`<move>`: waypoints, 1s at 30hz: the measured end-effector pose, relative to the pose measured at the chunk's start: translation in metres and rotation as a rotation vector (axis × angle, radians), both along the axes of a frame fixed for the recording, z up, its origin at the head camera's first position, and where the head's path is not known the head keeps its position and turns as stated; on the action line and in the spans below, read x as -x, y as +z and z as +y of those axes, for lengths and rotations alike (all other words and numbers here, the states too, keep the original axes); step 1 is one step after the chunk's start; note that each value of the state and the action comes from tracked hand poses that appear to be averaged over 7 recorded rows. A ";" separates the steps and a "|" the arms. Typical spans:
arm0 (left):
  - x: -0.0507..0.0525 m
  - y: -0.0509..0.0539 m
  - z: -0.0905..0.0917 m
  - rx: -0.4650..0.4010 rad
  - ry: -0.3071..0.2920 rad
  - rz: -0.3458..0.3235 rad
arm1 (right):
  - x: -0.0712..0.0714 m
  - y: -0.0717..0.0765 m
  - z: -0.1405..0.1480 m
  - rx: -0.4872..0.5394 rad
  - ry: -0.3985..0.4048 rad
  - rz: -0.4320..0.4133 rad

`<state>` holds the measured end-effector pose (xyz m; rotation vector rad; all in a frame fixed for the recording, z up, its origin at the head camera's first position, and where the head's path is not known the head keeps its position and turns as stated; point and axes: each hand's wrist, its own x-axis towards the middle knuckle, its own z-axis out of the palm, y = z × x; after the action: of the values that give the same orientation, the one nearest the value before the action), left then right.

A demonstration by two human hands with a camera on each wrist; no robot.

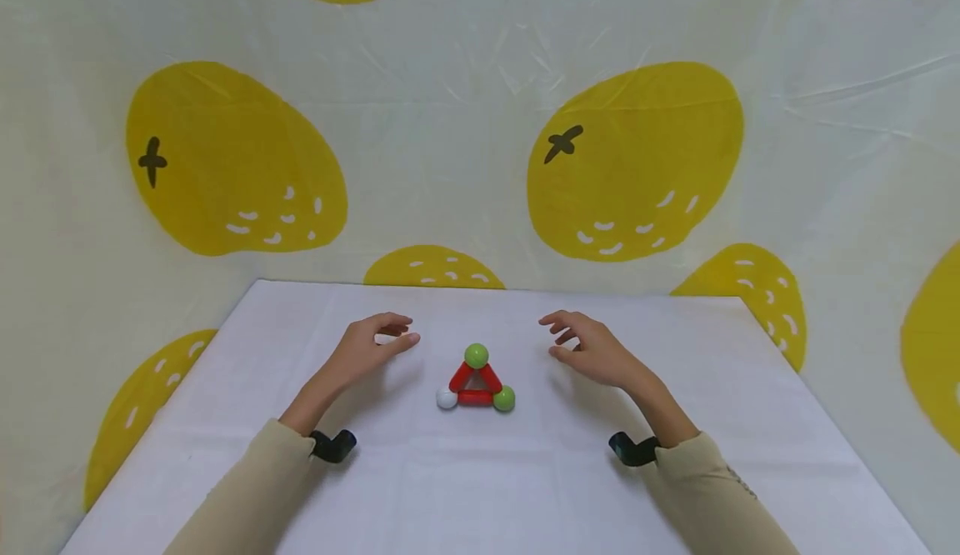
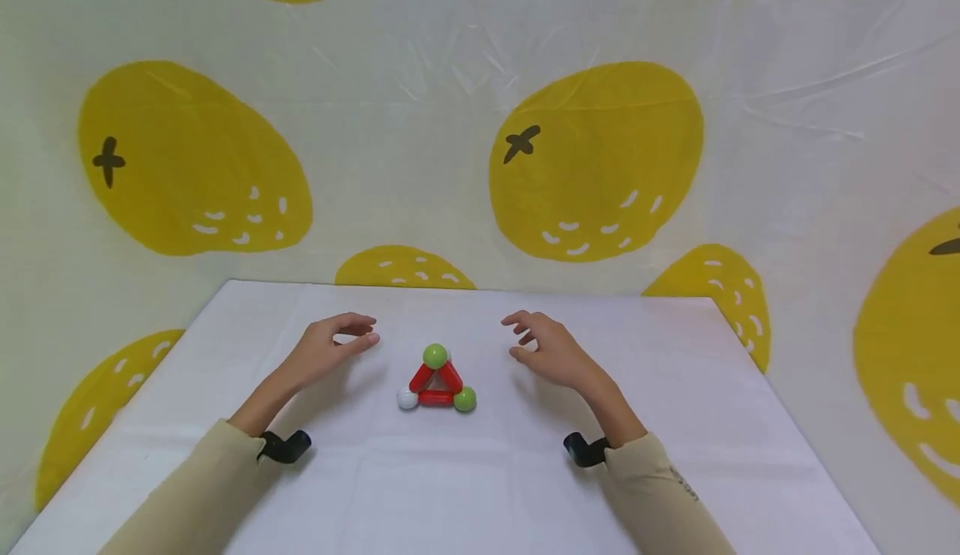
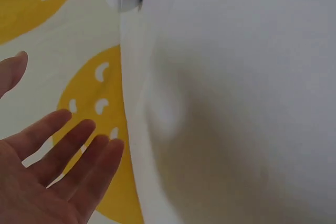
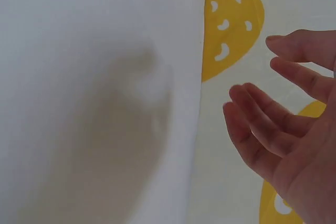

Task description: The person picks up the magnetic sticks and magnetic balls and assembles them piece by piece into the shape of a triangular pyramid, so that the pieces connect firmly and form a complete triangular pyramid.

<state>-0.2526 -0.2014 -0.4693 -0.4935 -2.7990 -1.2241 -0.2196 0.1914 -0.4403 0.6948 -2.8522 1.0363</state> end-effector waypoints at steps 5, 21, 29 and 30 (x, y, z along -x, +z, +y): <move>0.009 0.008 0.006 0.110 0.008 0.076 | 0.003 0.005 0.001 -0.029 -0.050 0.032; 0.031 0.017 0.027 0.484 0.053 0.359 | 0.026 0.020 0.011 -0.233 -0.201 0.137; 0.040 0.023 0.027 0.603 0.077 0.409 | 0.035 0.023 0.006 -0.356 -0.268 0.123; 0.041 0.023 0.027 0.610 0.079 0.404 | 0.036 0.023 0.006 -0.364 -0.269 0.123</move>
<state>-0.2934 -0.1744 -0.4458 -0.5660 -2.7392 -0.1898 -0.2558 0.1973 -0.4169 0.3532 -2.9414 0.4296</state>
